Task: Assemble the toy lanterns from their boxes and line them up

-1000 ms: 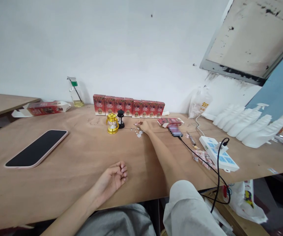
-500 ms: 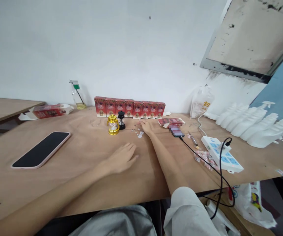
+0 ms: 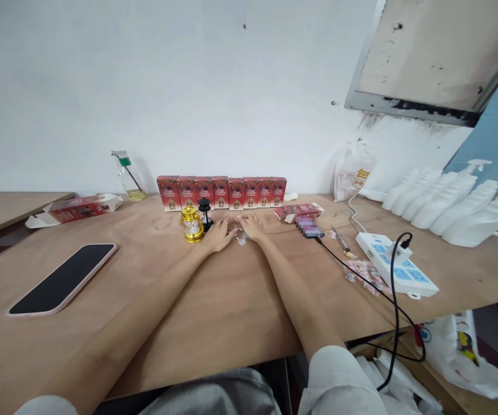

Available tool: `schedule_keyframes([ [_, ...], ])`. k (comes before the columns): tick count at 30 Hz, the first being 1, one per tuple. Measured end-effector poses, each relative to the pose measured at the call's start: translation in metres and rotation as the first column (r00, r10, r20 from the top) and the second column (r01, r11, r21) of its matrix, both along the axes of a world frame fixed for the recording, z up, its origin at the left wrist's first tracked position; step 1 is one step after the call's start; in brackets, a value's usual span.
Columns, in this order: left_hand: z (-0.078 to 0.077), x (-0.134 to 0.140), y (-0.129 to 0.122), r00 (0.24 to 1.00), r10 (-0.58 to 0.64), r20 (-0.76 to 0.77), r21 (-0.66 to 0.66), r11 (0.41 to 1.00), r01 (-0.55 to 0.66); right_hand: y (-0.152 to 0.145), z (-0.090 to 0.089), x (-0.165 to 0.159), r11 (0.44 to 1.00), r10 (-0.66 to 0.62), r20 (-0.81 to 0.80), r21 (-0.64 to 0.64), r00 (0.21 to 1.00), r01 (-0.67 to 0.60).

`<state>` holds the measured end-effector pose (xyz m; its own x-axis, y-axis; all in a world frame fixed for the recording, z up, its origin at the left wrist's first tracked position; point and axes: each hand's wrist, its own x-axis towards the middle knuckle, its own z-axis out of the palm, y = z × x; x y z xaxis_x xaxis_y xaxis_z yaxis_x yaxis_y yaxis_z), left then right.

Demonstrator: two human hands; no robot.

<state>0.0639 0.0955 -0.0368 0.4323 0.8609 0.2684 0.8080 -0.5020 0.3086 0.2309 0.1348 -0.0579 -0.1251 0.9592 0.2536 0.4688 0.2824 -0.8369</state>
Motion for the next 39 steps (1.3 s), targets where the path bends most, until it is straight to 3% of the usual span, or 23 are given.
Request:
schedule_keyframes([
  [10, 0.000, 0.000, -0.003, 1.000, -0.015, -0.012, -0.049, 0.999, 0.014, -0.019, 0.006, -0.010, 0.998, -0.019, 0.043, 0.056, 0.999, 0.017],
  [16, 0.004, -0.003, -0.005, 1.000, -0.012, -0.009, -0.080, 0.997, 0.011, -0.015, 0.008, -0.009, 0.999, -0.041, -0.148, -0.003, 0.988, 0.041],
  [19, 0.005, -0.005, -0.006, 1.000, -0.013, -0.005, -0.097, 0.995, 0.013, -0.009, 0.017, -0.005, 0.997, -0.063, -0.283, -0.053, 0.957, 0.050],
  [22, 0.005, -0.006, -0.008, 1.000, -0.023, -0.004, -0.107, 0.994, 0.023, -0.007, 0.032, 0.004, 0.987, -0.070, -0.509, -0.160, 0.858, -0.015],
  [26, 0.005, -0.007, -0.012, 0.999, -0.051, -0.010, -0.104, 0.993, 0.050, -0.013, 0.045, 0.015, 0.924, -0.201, -0.846, -0.332, 0.495, -0.192],
  [28, 0.006, -0.007, -0.014, 0.998, -0.058, -0.017, -0.103, 0.993, 0.056, -0.016, 0.046, 0.016, 0.910, -0.241, -0.874, -0.354, 0.421, -0.214],
  [39, 0.007, -0.008, -0.016, 0.997, -0.064, -0.035, -0.100, 0.993, 0.060, -0.020, 0.044, 0.005, 0.908, -0.182, -0.882, -0.320, 0.435, -0.269],
])
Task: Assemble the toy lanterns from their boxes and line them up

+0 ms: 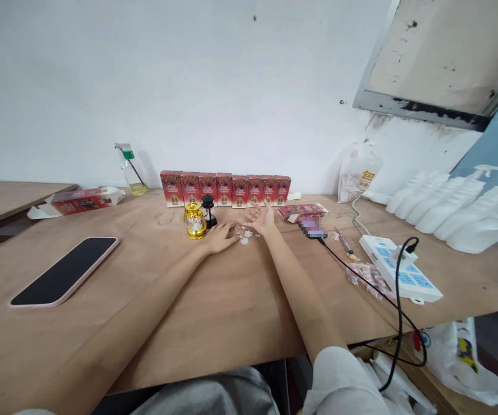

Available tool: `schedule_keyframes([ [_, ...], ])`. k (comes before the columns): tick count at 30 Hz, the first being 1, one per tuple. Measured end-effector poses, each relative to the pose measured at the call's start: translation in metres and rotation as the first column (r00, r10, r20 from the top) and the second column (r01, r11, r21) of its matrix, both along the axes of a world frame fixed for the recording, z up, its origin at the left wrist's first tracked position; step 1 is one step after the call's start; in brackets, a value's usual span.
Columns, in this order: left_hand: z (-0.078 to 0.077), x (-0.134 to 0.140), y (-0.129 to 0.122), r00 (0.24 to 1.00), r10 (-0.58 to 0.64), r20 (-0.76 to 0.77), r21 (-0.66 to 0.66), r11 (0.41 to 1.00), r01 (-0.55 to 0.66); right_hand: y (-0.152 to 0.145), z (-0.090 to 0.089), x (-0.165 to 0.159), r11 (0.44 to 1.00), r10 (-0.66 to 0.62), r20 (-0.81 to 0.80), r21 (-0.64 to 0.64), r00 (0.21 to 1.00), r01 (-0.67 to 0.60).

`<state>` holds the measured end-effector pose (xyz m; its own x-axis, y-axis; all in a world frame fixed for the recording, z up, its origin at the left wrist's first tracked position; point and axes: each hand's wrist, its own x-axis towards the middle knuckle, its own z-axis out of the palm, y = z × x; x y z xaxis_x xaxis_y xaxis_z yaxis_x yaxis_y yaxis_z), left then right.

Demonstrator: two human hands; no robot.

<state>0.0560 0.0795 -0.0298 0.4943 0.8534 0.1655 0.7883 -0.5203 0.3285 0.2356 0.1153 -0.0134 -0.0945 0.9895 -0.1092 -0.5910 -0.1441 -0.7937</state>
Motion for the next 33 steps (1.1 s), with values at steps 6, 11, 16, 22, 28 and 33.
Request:
schedule_keyframes([
  [6, 0.002, 0.000, -0.002, 1.000, -0.007, 0.002, 0.009, 1.000, 0.007, -0.001, -0.003, -0.001, 0.999, -0.046, -0.073, -0.025, 0.996, 0.044],
  [11, 0.002, 0.000, -0.001, 1.000, -0.018, 0.005, 0.020, 1.000, 0.018, -0.001, -0.007, -0.001, 0.997, -0.072, -0.141, -0.050, 0.987, 0.065],
  [16, 0.003, 0.001, -0.002, 1.000, -0.008, 0.015, 0.025, 1.000, 0.008, -0.001, -0.013, 0.000, 0.998, -0.062, -0.153, -0.034, 0.986, 0.057],
  [22, 0.000, 0.001, -0.001, 0.999, -0.008, 0.046, 0.066, 0.998, 0.004, -0.002, -0.017, 0.002, 1.000, -0.031, -0.188, -0.002, 0.982, 0.031],
  [28, -0.001, 0.003, 0.012, 0.993, 0.059, 0.098, 0.178, 0.981, -0.076, -0.003, -0.018, 0.001, 0.996, -0.086, -0.261, -0.021, 0.961, 0.084],
  [33, -0.003, 0.012, 0.029, 0.982, 0.175, 0.064, 0.178, 0.967, -0.184, -0.004, -0.017, 0.000, 0.993, -0.122, -0.272, -0.038, 0.955, 0.116],
])
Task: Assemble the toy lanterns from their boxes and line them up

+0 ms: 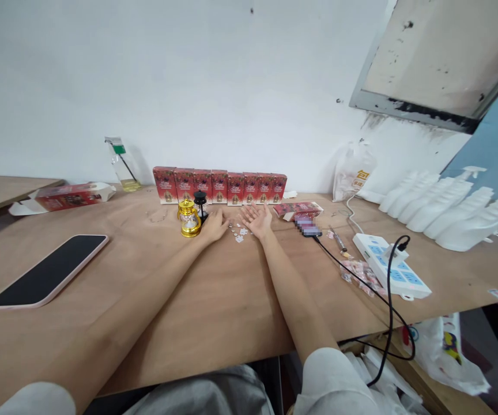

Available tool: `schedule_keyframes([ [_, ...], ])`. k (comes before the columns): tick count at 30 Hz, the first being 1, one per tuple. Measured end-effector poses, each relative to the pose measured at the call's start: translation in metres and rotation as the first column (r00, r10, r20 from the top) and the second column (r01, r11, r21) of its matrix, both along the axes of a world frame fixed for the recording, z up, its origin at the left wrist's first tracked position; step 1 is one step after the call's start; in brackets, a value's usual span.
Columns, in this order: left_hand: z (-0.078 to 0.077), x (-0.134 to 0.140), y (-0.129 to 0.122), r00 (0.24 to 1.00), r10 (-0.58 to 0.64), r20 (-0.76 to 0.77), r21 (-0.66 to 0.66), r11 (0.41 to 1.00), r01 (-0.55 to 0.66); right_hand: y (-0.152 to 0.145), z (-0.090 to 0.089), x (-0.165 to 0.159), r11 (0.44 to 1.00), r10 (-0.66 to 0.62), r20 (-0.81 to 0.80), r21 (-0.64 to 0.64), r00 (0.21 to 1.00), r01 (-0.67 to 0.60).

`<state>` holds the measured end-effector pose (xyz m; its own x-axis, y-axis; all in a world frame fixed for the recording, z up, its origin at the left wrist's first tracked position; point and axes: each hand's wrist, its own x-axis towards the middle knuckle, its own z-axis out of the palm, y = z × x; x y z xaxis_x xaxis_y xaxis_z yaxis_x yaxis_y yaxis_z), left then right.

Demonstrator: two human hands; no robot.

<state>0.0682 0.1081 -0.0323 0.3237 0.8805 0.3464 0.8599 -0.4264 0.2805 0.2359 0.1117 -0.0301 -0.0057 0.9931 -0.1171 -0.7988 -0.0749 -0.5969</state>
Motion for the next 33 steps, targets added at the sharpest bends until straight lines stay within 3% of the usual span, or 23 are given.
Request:
schedule_keyframes([
  [5, 0.002, 0.009, 0.014, 0.990, 0.004, -0.138, -0.106, 0.994, -0.019, 0.002, -0.002, 0.000, 1.000, -0.006, 0.003, 0.015, 1.000, 0.006],
  [13, 0.018, 0.014, 0.028, 0.934, -0.078, -0.349, -0.279, 0.960, -0.024, 0.003, -0.003, -0.001, 1.000, -0.020, 0.000, 0.016, 1.000, 0.020],
  [24, 0.022, 0.030, 0.005, 0.864, 0.074, -0.498, -0.127, 0.979, -0.157, 0.003, -0.004, -0.003, 0.999, -0.044, 0.015, 0.015, 0.999, 0.044],
  [33, 0.021, 0.036, 0.005, 0.826, 0.046, -0.562, -0.153, 0.975, -0.159, 0.004, -0.004, -0.004, 0.998, -0.065, 0.019, 0.008, 0.998, 0.065],
])
